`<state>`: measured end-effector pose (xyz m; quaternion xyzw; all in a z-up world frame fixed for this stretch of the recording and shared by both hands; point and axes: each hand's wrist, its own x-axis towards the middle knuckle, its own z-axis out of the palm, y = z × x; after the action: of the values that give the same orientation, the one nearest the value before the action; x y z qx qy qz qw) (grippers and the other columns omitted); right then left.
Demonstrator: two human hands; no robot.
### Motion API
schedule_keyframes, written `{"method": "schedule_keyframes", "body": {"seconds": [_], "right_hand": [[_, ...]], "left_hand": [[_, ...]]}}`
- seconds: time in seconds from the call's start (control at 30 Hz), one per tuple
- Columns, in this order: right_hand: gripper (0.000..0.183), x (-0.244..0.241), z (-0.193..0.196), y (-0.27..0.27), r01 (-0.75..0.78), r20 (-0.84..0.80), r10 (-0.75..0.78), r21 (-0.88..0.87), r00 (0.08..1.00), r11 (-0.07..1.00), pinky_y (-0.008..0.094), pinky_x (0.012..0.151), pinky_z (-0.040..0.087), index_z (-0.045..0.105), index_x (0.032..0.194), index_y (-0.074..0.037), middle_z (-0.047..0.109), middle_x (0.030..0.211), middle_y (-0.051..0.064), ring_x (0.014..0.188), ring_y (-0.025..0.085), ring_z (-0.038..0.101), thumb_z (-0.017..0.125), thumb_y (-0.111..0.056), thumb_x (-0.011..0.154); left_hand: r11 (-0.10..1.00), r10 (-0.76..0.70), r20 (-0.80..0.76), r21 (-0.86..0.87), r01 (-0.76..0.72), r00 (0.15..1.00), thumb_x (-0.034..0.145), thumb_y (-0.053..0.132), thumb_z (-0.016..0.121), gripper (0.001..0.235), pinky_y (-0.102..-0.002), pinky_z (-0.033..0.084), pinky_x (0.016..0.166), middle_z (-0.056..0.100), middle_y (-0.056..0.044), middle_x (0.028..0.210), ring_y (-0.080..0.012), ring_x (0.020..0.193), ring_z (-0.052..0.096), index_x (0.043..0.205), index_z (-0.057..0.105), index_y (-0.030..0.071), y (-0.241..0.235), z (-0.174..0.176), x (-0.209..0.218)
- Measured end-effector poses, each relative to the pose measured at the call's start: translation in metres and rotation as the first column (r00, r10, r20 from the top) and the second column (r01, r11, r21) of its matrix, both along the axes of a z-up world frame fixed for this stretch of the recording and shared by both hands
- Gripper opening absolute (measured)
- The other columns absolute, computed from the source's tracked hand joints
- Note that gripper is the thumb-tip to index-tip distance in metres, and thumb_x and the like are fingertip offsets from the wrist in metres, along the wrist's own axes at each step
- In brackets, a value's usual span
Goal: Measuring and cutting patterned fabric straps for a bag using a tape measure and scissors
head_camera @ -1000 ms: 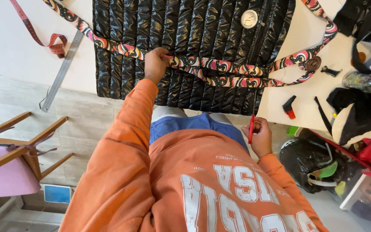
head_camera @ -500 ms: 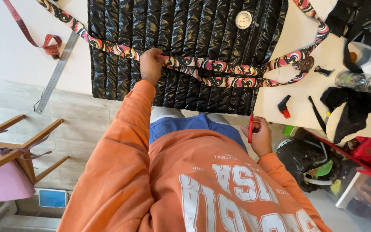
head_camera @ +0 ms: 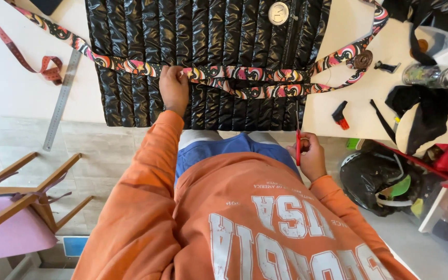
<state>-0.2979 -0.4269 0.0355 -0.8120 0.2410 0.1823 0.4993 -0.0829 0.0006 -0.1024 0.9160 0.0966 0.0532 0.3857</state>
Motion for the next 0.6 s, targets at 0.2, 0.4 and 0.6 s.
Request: {"method": "schedule_keyframes", "body": {"seconds": [0.2,0.4,0.6], "right_hand": [[0.056,0.006,0.006,0.001,0.000,-0.002,0.000,0.006,1.000,1.000,0.034,0.077,0.056,0.054,0.125,-0.005,0.070,0.078,0.009,0.072,0.021,0.068,0.089,-0.015,0.082],[0.053,0.030,0.011,0.020,-0.042,-0.005,0.042,0.091,0.999,0.995,0.038,0.075,0.058,0.054,0.127,-0.003,0.071,0.082,0.013,0.074,0.026,0.073,0.084,-0.007,0.083],[0.048,0.066,0.001,0.069,-0.064,-0.071,0.090,0.306,0.993,0.950,0.037,0.065,0.061,0.065,0.124,-0.006,0.070,0.081,0.013,0.066,0.024,0.073,0.082,-0.007,0.080]], "left_hand": [[0.996,0.058,-0.191,-0.053,-0.070,0.980,0.086,0.021,0.077,0.011,-0.043,0.052,0.072,0.061,-0.006,0.075,-0.0301,0.076,0.067,0.089,0.070,0.013,-0.043,0.012,-0.046],[0.559,0.064,-0.693,-0.571,-0.601,0.718,0.098,0.030,0.068,0.030,-0.025,0.043,0.035,0.064,-0.006,0.063,-0.0162,0.044,0.062,0.099,0.071,0.001,-0.101,-0.007,-0.053],[0.263,0.099,-0.745,-0.620,-0.739,0.660,0.098,0.021,0.067,0.018,-0.023,0.038,0.031,0.060,-0.006,0.061,-0.0166,0.042,0.059,0.088,0.065,0.005,-0.110,-0.033,-0.039]]}}
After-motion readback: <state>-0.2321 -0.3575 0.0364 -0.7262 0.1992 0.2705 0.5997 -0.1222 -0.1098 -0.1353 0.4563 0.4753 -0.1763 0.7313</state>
